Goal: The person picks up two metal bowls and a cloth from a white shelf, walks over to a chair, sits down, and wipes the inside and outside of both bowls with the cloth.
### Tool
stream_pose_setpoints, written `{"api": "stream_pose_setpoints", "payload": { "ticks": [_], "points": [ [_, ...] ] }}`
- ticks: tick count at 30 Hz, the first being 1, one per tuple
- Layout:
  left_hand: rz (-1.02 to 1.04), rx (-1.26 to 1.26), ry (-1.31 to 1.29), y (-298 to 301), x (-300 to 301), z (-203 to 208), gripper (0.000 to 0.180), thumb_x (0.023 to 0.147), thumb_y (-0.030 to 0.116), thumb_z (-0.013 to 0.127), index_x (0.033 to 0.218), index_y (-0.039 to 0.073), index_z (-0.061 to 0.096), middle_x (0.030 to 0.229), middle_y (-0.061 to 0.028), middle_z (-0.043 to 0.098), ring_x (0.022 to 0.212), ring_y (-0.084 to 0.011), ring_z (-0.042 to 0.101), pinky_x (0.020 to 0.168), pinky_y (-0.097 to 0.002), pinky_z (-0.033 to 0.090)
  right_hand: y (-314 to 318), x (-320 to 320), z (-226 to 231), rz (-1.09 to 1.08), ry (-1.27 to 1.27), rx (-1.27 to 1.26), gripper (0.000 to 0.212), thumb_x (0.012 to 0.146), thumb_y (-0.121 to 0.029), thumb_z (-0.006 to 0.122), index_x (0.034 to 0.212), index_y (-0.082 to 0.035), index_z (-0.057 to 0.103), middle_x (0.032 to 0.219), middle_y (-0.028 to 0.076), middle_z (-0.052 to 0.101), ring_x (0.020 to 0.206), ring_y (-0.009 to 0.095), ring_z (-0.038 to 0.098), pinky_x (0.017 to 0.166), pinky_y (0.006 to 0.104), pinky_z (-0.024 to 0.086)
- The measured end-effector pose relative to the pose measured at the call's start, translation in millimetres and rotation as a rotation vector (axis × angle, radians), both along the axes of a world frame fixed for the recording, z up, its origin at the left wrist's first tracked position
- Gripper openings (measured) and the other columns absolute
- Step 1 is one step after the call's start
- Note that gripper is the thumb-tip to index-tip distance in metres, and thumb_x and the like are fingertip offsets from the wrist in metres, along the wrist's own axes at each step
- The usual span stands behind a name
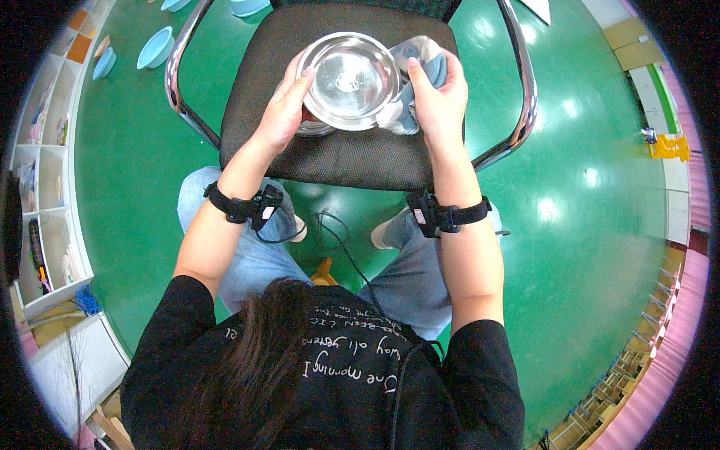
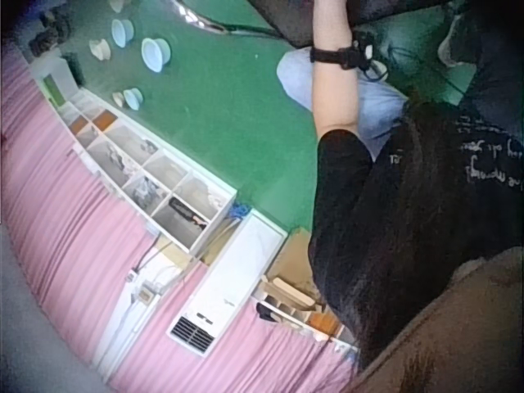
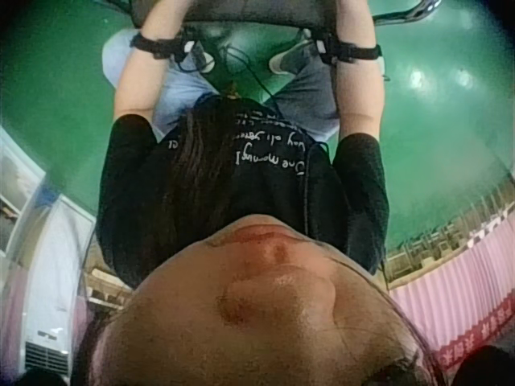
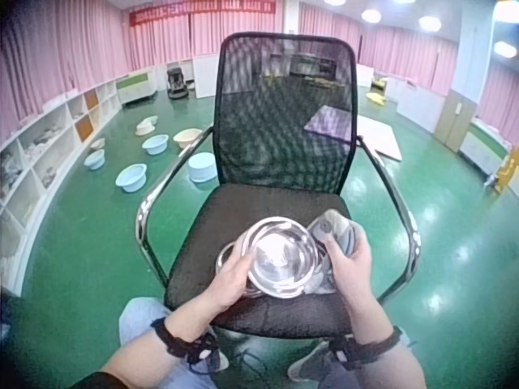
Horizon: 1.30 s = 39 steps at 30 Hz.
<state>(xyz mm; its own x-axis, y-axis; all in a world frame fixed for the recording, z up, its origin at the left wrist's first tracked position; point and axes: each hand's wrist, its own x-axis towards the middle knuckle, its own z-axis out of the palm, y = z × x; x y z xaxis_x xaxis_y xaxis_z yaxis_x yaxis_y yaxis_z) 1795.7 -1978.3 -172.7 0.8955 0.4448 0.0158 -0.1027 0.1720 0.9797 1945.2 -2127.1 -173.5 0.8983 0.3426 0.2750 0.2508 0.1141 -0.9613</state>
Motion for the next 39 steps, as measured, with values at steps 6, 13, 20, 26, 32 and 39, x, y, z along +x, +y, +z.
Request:
{"api": "stream_pose_setpoints", "payload": {
  "ticks": [6, 13, 20, 26, 32, 39],
  "points": [
    [0.082, 0.207, -0.079, 2, 14, -15, 0.045, 0.099, 0.030, 0.035, 0.138, 0.008, 0.028, 0.125, -0.0135, 0.051, 0.113, -0.0197, 0.051, 0.097, -0.0315, 0.040, 2, -5, -2, 0.151, -0.338, -0.148, 0.036, 0.081, -0.019, 0.068, 0.110, -0.002, 0.057, 0.096, 0.010, 0.065, 0.089, 0.015, 0.061, 0.080, 0.0275, 0.046],
    [0.066, 0.482, -0.089, -8, 15, -21, 0.050, 0.099, 0.035, 0.033, 0.140, 0.007, 0.025, 0.129, -0.0171, 0.047, 0.121, -0.0267, 0.045, 0.100, -0.0339, 0.034, 3, -16, 5, 0.337, -0.445, -0.543, 0.033, 0.083, -0.017, 0.064, 0.112, -0.002, 0.057, 0.101, 0.014, 0.063, 0.096, 0.022, 0.061, 0.084, 0.0305, 0.046],
    [0.112, 0.594, -0.076, -23, 17, -21, 0.050, 0.098, 0.030, 0.037, 0.140, 0.006, 0.023, 0.125, -0.0258, 0.049, 0.118, -0.0378, 0.048, 0.097, -0.0378, 0.037, 9, -14, -5, 0.381, -0.600, -0.478, 0.034, 0.080, -0.016, 0.063, 0.110, -0.001, 0.057, 0.103, 0.021, 0.061, 0.098, 0.036, 0.058, 0.085, 0.0386, 0.046],
    [0.052, 0.627, 0.030, -34, 16, -12, 0.051, 0.098, 0.032, 0.037, 0.141, 0.007, 0.023, 0.129, -0.0249, 0.045, 0.121, -0.0357, 0.045, 0.098, -0.0386, 0.036, 3, -8, -9, 0.457, -0.441, -0.428, 0.035, 0.081, -0.013, 0.062, 0.113, -0.001, 0.057, 0.105, 0.019, 0.061, 0.100, 0.030, 0.060, 0.087, 0.0343, 0.045],
    [0.154, 0.716, -0.137, -34, 21, -15, 0.052, 0.098, 0.034, 0.034, 0.141, 0.008, 0.021, 0.130, -0.0239, 0.044, 0.120, -0.0358, 0.045, 0.099, -0.0390, 0.035, 1, -20, 15, 0.660, -0.194, -0.218, 0.032, 0.085, -0.010, 0.060, 0.115, -0.001, 0.055, 0.107, 0.008, 0.061, 0.102, 0.014, 0.055, 0.091, 0.0289, 0.041],
    [0.161, 0.689, -0.112, -20, 14, -6, 0.052, 0.098, 0.035, 0.035, 0.139, 0.005, 0.024, 0.127, -0.0300, 0.044, 0.116, -0.0439, 0.046, 0.095, -0.0423, 0.039, -2, -26, 24, 0.832, -0.102, -0.298, 0.033, 0.085, -0.010, 0.061, 0.116, 0.001, 0.053, 0.105, 0.002, 0.059, 0.097, 0.008, 0.051, 0.087, 0.0252, 0.041]
  ]
}}
